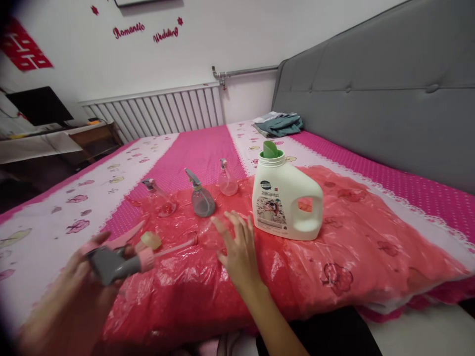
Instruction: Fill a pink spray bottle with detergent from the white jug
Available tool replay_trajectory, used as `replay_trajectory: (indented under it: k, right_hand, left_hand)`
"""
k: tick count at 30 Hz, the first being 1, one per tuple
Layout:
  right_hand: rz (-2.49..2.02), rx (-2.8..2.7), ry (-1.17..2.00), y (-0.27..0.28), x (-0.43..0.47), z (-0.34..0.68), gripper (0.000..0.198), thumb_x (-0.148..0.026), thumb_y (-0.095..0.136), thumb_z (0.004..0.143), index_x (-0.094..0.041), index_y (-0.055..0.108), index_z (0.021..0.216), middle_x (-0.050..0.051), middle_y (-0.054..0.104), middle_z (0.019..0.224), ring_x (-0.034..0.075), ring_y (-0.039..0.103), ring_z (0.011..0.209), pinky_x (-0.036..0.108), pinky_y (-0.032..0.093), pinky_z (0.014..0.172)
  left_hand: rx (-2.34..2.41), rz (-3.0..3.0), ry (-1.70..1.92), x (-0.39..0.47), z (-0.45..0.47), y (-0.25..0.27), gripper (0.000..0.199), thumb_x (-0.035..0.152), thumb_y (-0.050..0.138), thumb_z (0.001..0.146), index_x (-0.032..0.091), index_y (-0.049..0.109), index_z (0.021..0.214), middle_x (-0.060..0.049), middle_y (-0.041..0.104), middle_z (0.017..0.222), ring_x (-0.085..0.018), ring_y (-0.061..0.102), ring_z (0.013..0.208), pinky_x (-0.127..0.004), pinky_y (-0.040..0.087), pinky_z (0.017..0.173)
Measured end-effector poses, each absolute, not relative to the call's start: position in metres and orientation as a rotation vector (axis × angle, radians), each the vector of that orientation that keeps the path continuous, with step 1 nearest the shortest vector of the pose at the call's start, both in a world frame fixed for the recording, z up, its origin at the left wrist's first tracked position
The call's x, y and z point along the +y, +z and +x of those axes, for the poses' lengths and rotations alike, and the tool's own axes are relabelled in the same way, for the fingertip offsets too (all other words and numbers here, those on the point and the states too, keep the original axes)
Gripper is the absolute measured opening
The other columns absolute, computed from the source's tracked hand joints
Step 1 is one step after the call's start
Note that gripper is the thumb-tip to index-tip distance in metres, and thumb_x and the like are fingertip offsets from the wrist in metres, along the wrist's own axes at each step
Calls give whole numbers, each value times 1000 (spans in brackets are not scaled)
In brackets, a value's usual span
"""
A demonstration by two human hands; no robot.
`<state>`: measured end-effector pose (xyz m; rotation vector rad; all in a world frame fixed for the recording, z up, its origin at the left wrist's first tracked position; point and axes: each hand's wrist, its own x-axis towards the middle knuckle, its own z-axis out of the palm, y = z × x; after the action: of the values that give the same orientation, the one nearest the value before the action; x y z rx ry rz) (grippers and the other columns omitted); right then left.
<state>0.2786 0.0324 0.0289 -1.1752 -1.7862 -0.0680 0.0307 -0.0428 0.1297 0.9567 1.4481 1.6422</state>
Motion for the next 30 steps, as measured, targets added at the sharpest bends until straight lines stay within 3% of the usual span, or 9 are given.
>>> replay_trajectory:
  k: [4, 9, 13, 16, 18, 23, 30]
  right_hand:
    - [-1166, -1831, -73, 35, 22, 272, 100, -2, 81, 70, -35, 41, 155, 11, 49, 149, 33, 46, 142, 64, 44, 119]
    - [-1227, -1877, -42, 36, 12, 269, 107, 0, 80, 67, -33, 34, 158, 9, 52, 149, 33, 48, 140, 60, 47, 116]
    - [-1252, -1841, 21, 29, 11, 269, 93, -5, 79, 70, -28, 40, 151, 9, 57, 145, 32, 53, 136, 57, 49, 112]
    - [-1255, -1817, 48, 25, 11, 268, 84, -9, 80, 69, -28, 46, 144, 9, 60, 142, 32, 55, 134, 64, 40, 119]
    - [-1245, -1803, 80, 24, 11, 267, 84, -13, 83, 67, -28, 48, 142, 7, 62, 139, 32, 57, 131, 67, 33, 122]
    - [-1224, -1746, 186, 24, 7, 261, 82, -23, 88, 64, -28, 52, 137, 5, 65, 133, 28, 61, 124, 57, 45, 117]
    - [-1288, -1638, 161, 22, -3, 249, 77, -25, 86, 67, -25, 55, 137, 7, 66, 132, 31, 60, 124, 56, 49, 112]
  left_hand:
    - [1350, 940, 1596, -20, 69, 133, 66, 59, 85, 77, 24, 66, 129, -8, 76, 106, -30, 74, 101, -40, 58, 89]
    - [1552, 1230, 1561, -1, 85, 120, 54, 65, 74, 85, 25, 68, 121, -6, 73, 109, -28, 68, 106, -38, 50, 95]
    - [1653, 1666, 1372, -1, 89, 112, 39, 56, 65, 93, 25, 69, 116, -6, 73, 100, -28, 65, 94, -38, 47, 88]
    - [1652, 1758, 1324, -1, 87, 110, 31, 51, 67, 91, 23, 72, 105, -5, 71, 89, -26, 62, 83, -35, 46, 78]
    - [1614, 1705, 1338, 1, 83, 110, 30, 49, 70, 88, 23, 73, 102, -5, 71, 90, -27, 64, 85, -35, 48, 79]
    - [1469, 1459, 1387, 10, 74, 109, 39, 50, 80, 79, 21, 72, 102, -7, 73, 102, -28, 67, 101, -36, 50, 92]
    - [1530, 1258, 1539, 14, 79, 96, 41, 53, 81, 77, 19, 68, 94, -3, 70, 88, -21, 62, 85, -32, 48, 82]
